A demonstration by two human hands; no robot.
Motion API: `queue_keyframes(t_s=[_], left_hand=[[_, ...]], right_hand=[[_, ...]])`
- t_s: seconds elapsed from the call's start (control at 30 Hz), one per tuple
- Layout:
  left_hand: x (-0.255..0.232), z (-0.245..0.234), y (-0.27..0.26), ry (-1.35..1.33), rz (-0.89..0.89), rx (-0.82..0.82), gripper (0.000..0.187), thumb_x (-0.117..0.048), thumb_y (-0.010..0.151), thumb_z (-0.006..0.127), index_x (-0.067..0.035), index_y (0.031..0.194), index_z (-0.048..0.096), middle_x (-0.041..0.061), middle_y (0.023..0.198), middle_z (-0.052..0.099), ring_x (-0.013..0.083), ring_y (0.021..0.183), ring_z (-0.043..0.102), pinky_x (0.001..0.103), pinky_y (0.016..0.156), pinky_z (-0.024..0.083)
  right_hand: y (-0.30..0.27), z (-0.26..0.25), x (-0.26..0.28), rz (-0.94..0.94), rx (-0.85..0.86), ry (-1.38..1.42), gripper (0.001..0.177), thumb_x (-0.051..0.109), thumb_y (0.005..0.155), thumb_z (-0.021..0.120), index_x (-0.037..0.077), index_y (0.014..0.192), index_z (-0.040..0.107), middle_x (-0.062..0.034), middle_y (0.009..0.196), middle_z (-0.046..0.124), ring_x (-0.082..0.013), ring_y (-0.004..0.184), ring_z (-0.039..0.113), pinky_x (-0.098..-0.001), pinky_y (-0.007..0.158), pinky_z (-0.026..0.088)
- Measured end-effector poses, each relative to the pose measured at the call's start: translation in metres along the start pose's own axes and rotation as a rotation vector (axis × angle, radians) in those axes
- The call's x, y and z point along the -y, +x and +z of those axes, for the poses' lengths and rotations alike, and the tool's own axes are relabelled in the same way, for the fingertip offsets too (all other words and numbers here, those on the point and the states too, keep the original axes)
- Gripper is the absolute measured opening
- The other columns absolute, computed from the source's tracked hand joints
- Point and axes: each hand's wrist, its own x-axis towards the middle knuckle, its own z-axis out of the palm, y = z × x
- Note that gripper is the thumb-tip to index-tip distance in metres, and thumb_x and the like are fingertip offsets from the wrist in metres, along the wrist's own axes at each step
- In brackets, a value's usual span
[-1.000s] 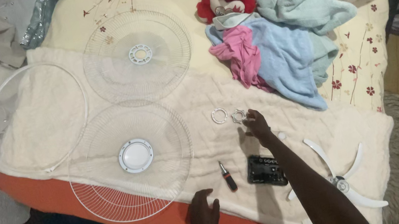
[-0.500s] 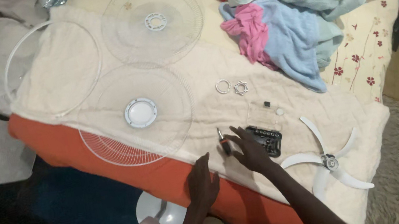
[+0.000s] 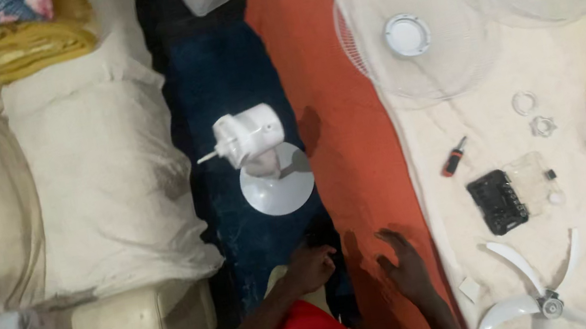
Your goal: The person assembles a white pedestal fan by attaching the front grille, fan blades, and rear grille to the motor housing, then connecting the stand base to the pole and extending the pole to full height. The person secures the pole with a knob and places the assembled fan upright on the floor.
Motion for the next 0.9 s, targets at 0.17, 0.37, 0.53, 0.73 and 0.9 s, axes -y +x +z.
queue_keyframes(t_s=[0.17, 0.37, 0.53, 0.73, 0.9], left_hand=[[0.052, 0.024, -0.063, -0.144, -0.199, -0.055, 0.045, -0.026, 0.097, 0.064, -0.008, 0.138, 0.058, 0.011, 0.114, 0.074, 0.0293, 0.107, 0.068, 0.042, 0.095, 0.052], [0.089, 0.030, -0.120, -0.275, -0.333, -0.217, 0.044, -0.030, 0.098, 0.063, -0.010, 0.137, 0.059, 0.010, 0.115, 0.074, 0.0273, 0.107, 0.070, 0.041, 0.094, 0.055], [0.105, 0.034, -0.150, -0.318, -0.377, -0.307, 0.043, -0.030, 0.097, 0.064, -0.009, 0.134, 0.061, 0.010, 0.112, 0.076, 0.0267, 0.103, 0.071, 0.040, 0.090, 0.056], [0.135, 0.040, -0.184, -0.382, -0.314, -0.430, 0.046, -0.038, 0.100, 0.065, -0.010, 0.136, 0.059, 0.011, 0.109, 0.075, 0.0276, 0.101, 0.072, 0.041, 0.087, 0.057], [0.161, 0.030, -0.187, -0.575, -0.498, -0.402, 0.039, -0.030, 0.097, 0.065, -0.008, 0.129, 0.065, 0.011, 0.114, 0.072, 0.0241, 0.102, 0.069, 0.039, 0.090, 0.054]], right_hand=[[-0.022, 0.031, 0.011, 0.059, 0.192, 0.061, 0.051, 0.019, 0.091, 0.069, 0.010, 0.139, 0.055, -0.0133, 0.148, 0.052, -0.0312, 0.133, 0.054, -0.0431, 0.103, 0.051], [-0.003, 0.060, 0.056, 0.063, 0.354, 0.073, 0.050, 0.020, 0.094, 0.067, 0.007, 0.140, 0.055, -0.0137, 0.144, 0.059, -0.0264, 0.129, 0.059, -0.0393, 0.105, 0.051], [0.046, 0.068, 0.109, 0.076, 0.408, 0.080, 0.047, 0.025, 0.098, 0.065, 0.008, 0.141, 0.057, -0.0109, 0.144, 0.061, -0.0236, 0.130, 0.058, -0.0367, 0.106, 0.046], [0.140, 0.062, 0.178, -0.086, 0.232, 0.220, 0.049, 0.031, 0.099, 0.063, 0.005, 0.140, 0.059, -0.0084, 0.127, 0.066, -0.0185, 0.114, 0.064, -0.0346, 0.091, 0.052], [0.225, 0.063, 0.238, -0.147, -0.003, 0.412, 0.059, 0.032, 0.101, 0.069, -0.002, 0.145, 0.048, -0.0088, 0.123, 0.064, -0.0170, 0.113, 0.059, -0.0306, 0.093, 0.049]])
